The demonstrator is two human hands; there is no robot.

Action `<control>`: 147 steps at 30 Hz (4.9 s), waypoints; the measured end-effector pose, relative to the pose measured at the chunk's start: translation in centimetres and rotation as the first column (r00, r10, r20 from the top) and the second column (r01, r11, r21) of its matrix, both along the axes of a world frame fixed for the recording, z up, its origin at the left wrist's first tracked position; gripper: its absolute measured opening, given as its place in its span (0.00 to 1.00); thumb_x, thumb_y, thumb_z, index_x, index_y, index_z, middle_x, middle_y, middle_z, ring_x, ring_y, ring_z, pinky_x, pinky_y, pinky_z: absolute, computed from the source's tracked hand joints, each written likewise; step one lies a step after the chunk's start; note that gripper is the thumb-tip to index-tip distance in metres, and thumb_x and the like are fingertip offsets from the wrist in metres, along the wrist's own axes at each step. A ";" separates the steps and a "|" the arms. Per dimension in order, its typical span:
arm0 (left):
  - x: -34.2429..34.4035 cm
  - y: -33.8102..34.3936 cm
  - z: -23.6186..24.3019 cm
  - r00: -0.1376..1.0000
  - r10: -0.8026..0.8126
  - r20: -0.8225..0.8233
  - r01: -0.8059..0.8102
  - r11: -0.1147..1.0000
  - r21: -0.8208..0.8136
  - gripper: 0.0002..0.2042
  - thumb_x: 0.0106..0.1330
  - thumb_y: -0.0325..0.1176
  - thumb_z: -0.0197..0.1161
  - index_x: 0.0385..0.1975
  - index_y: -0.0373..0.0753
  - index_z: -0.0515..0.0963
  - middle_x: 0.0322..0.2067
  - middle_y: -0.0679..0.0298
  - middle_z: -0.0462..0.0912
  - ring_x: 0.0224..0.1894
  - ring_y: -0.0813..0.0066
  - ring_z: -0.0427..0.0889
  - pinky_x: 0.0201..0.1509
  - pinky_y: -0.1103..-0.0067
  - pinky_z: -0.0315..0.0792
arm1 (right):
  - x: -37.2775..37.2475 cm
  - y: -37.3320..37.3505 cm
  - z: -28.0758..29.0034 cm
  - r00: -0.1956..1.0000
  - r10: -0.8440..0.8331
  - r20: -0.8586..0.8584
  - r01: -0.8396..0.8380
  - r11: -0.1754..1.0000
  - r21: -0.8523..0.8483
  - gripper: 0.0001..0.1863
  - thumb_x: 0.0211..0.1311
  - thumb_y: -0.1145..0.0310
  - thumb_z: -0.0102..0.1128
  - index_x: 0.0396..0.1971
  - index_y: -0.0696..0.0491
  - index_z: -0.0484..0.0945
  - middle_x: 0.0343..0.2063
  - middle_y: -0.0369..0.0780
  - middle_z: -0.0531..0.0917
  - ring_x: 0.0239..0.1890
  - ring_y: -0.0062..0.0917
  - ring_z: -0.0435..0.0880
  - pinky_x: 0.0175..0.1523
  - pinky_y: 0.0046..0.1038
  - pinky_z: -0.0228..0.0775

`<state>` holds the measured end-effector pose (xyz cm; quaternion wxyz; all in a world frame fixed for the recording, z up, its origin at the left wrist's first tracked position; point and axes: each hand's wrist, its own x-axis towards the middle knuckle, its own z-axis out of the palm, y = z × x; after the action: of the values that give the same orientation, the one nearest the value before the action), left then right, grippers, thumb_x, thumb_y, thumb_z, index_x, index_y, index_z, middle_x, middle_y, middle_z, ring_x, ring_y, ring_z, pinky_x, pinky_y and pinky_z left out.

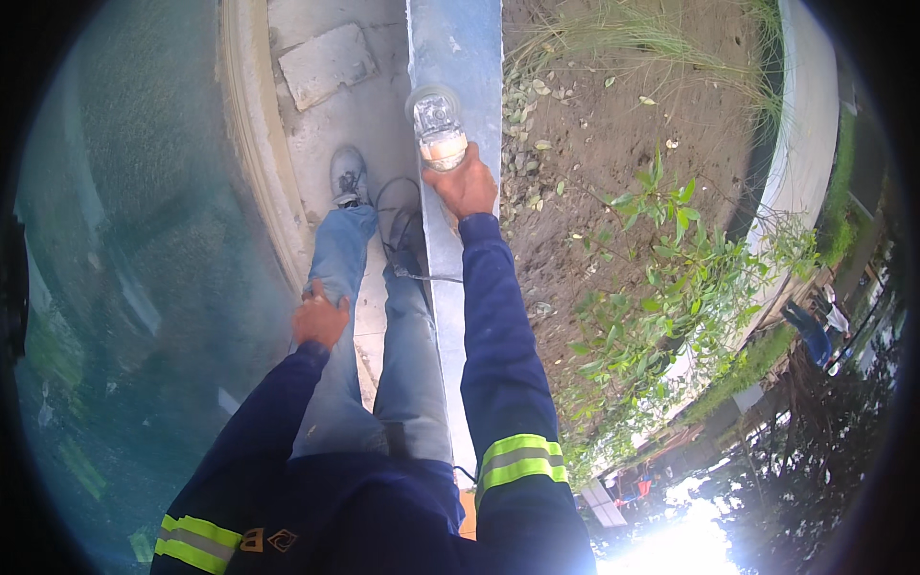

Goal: The person uses a handheld angle grinder to grind a concrete curb edge along a sidewalk. They move the tool steadily along the curb, generating dust as they work.

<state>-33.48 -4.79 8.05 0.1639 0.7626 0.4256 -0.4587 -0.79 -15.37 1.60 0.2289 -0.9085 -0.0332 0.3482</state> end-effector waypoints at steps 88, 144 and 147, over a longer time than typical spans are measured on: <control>24.9 -9.1 -9.8 0.309 0.932 0.190 -0.598 0.346 -0.723 0.18 0.60 0.29 0.66 0.49 0.29 0.79 0.42 0.42 0.89 0.51 0.41 0.88 0.53 0.58 0.80 | 6.8 6.1 -1.2 0.975 -0.222 0.000 0.217 0.950 0.223 0.40 0.49 0.56 0.83 0.56 0.66 0.75 0.46 0.49 0.88 0.45 0.34 0.89 0.53 0.35 0.80; 25.6 -8.5 -9.3 0.298 0.934 0.195 -0.627 0.346 -0.698 0.25 0.61 0.44 0.76 0.50 0.30 0.79 0.44 0.43 0.89 0.51 0.43 0.88 0.53 0.58 0.81 | 7.1 7.1 -0.8 0.985 -0.173 -0.013 0.172 0.965 0.200 0.40 0.49 0.57 0.82 0.56 0.67 0.75 0.47 0.49 0.88 0.45 0.33 0.88 0.53 0.34 0.80; 25.6 -8.3 -8.5 0.363 0.915 0.174 -0.641 0.381 -0.666 0.24 0.60 0.40 0.74 0.51 0.30 0.79 0.44 0.44 0.90 0.51 0.44 0.88 0.53 0.58 0.81 | 7.2 6.4 -1.2 0.976 -0.219 0.000 0.212 0.943 0.255 0.40 0.49 0.57 0.82 0.56 0.67 0.75 0.46 0.49 0.88 0.45 0.33 0.88 0.53 0.34 0.80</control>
<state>-7.87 -13.09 -0.48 0.6644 0.4710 0.5514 -0.1807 6.43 -8.99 0.40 0.3794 -0.8747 0.0189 0.3010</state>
